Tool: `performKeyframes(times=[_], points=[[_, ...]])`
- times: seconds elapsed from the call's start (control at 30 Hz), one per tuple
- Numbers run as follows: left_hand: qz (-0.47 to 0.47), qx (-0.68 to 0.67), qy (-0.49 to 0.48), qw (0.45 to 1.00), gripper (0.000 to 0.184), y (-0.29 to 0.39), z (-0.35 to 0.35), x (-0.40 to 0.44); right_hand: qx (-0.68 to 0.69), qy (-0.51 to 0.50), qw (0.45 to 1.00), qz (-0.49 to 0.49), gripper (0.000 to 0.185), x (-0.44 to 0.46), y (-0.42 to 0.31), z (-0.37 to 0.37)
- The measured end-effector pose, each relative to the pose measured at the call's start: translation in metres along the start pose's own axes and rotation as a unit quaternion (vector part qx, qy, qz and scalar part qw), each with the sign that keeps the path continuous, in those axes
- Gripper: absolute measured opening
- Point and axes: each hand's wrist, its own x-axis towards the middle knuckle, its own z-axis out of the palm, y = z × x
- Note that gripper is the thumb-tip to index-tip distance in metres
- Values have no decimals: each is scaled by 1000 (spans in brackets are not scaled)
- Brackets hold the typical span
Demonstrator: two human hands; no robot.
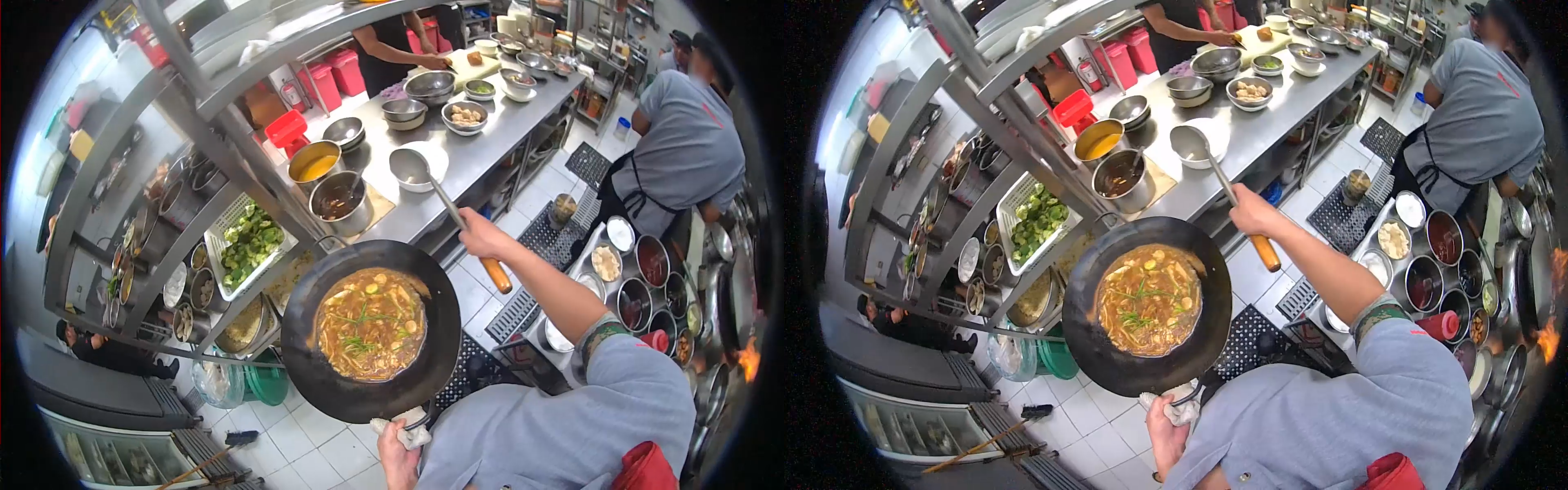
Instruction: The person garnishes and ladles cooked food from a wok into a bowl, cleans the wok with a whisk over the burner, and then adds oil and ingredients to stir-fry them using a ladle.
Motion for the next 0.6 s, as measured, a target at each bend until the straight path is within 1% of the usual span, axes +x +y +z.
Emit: performKeyframes(times=[0.07,0.1,0.2,0.23,0.3,0.37,0.4,0.43,0.47,0.53,0.57,0.6], points=[[-19,-9,-5,1000,20,-8,7,0,22,-20,999,17,45,-12,-1,1],[-28,-15,-5,999,21,-11,9,-2,54,-54,996,54,49,-24,-21,-9],[-53,-2,4,999,23,-12,18,-2,75,-56,994,51,54,-35,-18,2],[-60,24,-18,998,35,-17,5,6,87,-67,992,59,55,-40,-19,4],[-48,34,-28,998,34,-21,-1,14,103,-90,988,73,57,-48,-32,-3],[-23,51,-17,998,30,-25,-4,13,57,-33,998,-11,57,-66,-23,2],[-12,30,-3,999,18,-25,-2,12,36,-11,998,-54,56,-80,-28,4],[-13,38,10,999,17,-23,-4,11,43,-45,998,-32,56,-98,-32,-6],[-16,44,20,999,17,-21,-7,12,47,-88,995,1,56,-117,-53,-23],[-9,60,9,998,16,-19,-7,10,47,-175,980,79,56,-150,-89,-48],[-12,67,3,998,21,-21,-16,16,45,-216,968,124,55,-160,-96,-49],[-15,76,-3,997,27,-22,-23,19,11,-200,976,79,55,-168,-94,-38]])
